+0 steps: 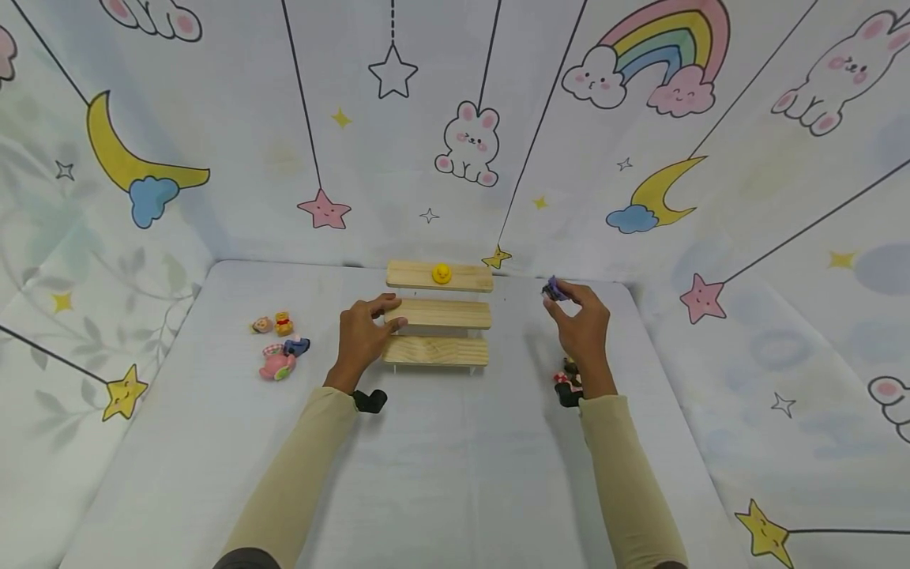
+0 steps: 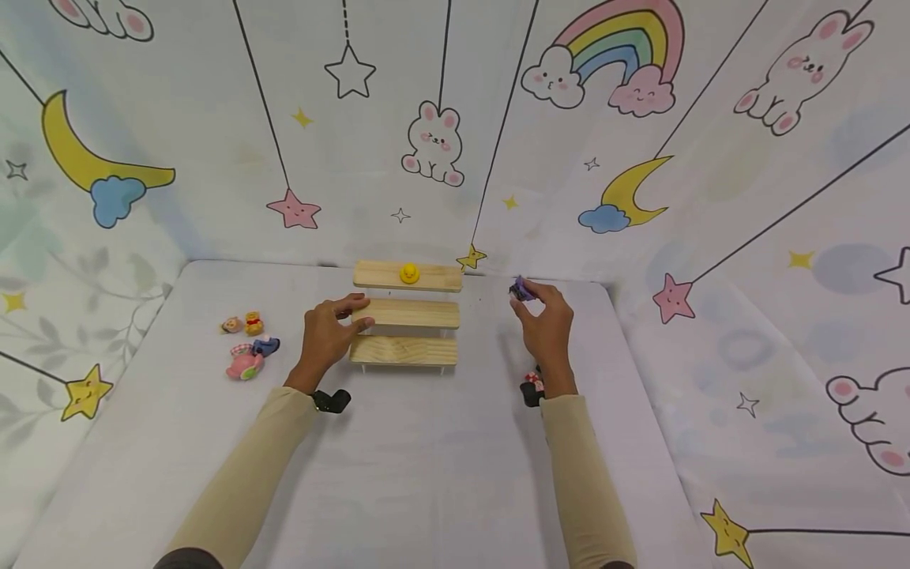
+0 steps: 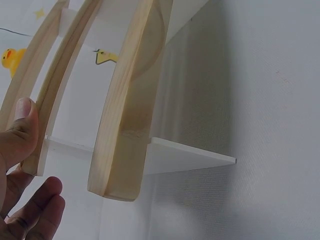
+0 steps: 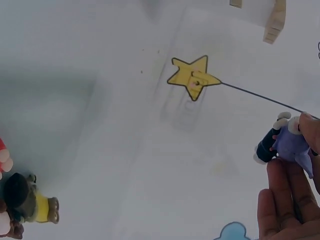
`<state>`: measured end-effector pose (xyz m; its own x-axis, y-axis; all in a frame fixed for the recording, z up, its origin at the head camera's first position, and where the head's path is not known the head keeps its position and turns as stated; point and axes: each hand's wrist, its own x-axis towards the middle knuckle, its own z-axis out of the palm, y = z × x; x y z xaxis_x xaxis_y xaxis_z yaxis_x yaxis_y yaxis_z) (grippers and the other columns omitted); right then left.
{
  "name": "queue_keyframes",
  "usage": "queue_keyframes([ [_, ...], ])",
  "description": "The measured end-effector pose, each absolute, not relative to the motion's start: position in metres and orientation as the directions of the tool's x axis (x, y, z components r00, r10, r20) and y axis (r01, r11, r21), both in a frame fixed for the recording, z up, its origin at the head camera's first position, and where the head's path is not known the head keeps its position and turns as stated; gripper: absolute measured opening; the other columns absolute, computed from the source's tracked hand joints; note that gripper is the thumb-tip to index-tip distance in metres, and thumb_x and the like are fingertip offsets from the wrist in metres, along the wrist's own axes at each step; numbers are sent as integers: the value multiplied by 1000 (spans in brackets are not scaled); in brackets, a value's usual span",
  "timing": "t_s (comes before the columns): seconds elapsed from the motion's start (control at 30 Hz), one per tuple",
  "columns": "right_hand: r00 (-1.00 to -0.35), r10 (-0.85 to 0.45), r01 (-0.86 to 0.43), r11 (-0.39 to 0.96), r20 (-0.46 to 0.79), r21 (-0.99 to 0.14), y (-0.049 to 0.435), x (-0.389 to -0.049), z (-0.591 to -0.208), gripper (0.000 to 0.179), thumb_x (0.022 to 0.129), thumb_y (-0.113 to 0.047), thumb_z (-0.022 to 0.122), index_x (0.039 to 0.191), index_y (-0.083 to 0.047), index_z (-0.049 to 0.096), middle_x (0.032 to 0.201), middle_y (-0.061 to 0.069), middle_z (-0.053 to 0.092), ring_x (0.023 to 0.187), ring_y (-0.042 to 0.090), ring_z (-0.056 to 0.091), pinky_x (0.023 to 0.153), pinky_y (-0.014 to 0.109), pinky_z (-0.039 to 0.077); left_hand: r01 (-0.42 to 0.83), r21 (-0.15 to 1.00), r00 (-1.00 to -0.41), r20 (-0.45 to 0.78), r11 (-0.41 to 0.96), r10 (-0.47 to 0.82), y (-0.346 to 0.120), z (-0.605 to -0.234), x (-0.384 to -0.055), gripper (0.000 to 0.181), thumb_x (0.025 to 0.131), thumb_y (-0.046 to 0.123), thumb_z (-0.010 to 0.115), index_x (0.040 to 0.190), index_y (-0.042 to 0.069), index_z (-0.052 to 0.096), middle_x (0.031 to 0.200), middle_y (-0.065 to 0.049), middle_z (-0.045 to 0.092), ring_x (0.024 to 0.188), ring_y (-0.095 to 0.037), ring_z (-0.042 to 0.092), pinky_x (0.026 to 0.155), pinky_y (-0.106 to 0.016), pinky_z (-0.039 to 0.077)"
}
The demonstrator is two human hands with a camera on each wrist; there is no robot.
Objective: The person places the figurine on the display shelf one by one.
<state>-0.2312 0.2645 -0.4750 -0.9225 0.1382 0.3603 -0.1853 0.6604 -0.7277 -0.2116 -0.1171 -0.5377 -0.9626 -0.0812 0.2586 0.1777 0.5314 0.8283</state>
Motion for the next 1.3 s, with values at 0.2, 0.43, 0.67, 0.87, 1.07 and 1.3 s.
queue_keyframes([
  [0.2,-910,108,-238,654,400,-718,258,-233,-470,44,96,-18,82,138,-14,72,133,13,71,128,32,65,114,54,50,191,825,-959,272,532,-78,-117,-539,-213,44,87,25,88,128,10,79,137,-3,74,113,-32,70,101,-47,60],
  [0.43,-910,97,-252,644,403,-723,251,-238,-466,44,97,-18,81,139,-18,72,133,12,71,128,31,65,115,52,51,196,824,-957,280,532,-80,-117,-539,-214,44,87,23,88,128,10,79,136,-3,75,112,-33,70,101,-47,61],
  [0.67,-904,75,-279,645,422,-712,247,-241,-462,43,96,-16,82,138,-16,73,131,12,72,126,31,66,113,51,51,196,824,-957,279,532,-79,-117,-540,-213,44,87,22,88,128,10,78,137,-4,75,114,-34,70,102,-48,60],
  [0.87,-914,67,-270,635,400,-724,239,-242,-460,43,97,-18,81,139,-18,72,133,12,71,129,31,64,115,53,50,201,824,-955,285,529,-81,-117,-540,-213,44,86,22,89,127,10,79,136,-4,75,113,-34,71,101,-48,60],
  [1.07,-919,59,-266,635,389,-725,228,-243,-457,43,98,-19,80,140,-19,71,134,11,71,129,30,64,115,53,50,193,819,-957,278,540,-81,-117,-540,-213,45,87,25,88,128,11,79,137,-3,75,113,-34,71,100,-49,60],
  [1.3,-917,28,-293,631,398,-718,217,-244,-457,43,97,-17,81,139,-18,72,133,10,71,128,28,65,114,49,51,197,816,-956,284,543,-79,-117,-540,-213,45,87,23,89,128,11,79,136,-2,75,112,-33,70,99,-49,60],
])
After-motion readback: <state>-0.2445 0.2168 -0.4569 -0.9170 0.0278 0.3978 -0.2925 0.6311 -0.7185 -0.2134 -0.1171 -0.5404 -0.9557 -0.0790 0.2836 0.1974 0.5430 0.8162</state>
